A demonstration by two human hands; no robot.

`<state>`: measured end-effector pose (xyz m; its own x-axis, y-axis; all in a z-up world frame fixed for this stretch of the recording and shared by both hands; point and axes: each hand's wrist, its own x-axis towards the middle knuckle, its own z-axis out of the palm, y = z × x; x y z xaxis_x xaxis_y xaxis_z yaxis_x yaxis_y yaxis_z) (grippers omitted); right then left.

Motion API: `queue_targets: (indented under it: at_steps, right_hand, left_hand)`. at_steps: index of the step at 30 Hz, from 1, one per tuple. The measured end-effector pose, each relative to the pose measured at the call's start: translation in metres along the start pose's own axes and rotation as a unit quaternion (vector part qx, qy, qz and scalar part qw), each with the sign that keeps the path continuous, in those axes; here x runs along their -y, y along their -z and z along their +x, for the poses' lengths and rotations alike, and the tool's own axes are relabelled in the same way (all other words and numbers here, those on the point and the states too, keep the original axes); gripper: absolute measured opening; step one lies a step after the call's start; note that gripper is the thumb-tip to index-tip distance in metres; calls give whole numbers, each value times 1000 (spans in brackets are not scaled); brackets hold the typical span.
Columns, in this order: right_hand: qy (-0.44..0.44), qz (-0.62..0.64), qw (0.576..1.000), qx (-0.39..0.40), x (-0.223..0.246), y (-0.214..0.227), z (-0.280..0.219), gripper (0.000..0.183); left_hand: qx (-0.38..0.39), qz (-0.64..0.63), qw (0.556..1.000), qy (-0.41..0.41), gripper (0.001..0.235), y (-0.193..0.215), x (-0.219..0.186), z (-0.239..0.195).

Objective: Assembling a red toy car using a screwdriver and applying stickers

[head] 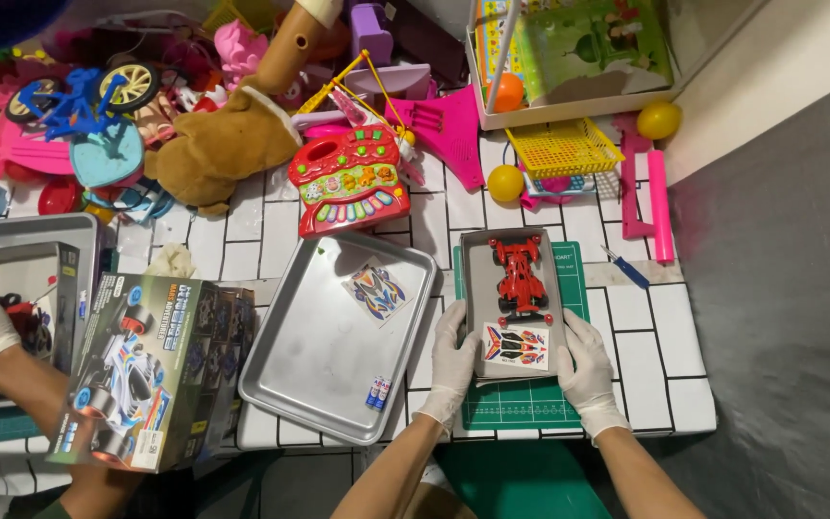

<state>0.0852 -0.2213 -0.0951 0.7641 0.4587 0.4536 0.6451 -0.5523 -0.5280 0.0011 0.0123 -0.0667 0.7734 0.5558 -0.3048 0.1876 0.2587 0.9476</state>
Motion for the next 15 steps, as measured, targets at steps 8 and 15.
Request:
queue_targets:
  at_steps: [8, 15]
  right_hand:
    - [-43, 4, 999, 11, 6, 6, -10, 41]
    - [-79, 28, 996, 0, 27, 14, -9, 42]
  left_hand:
    - [76, -20, 985, 152, 63, 0, -81, -19]
    - [111, -116, 970, 182, 70, 19, -65, -35]
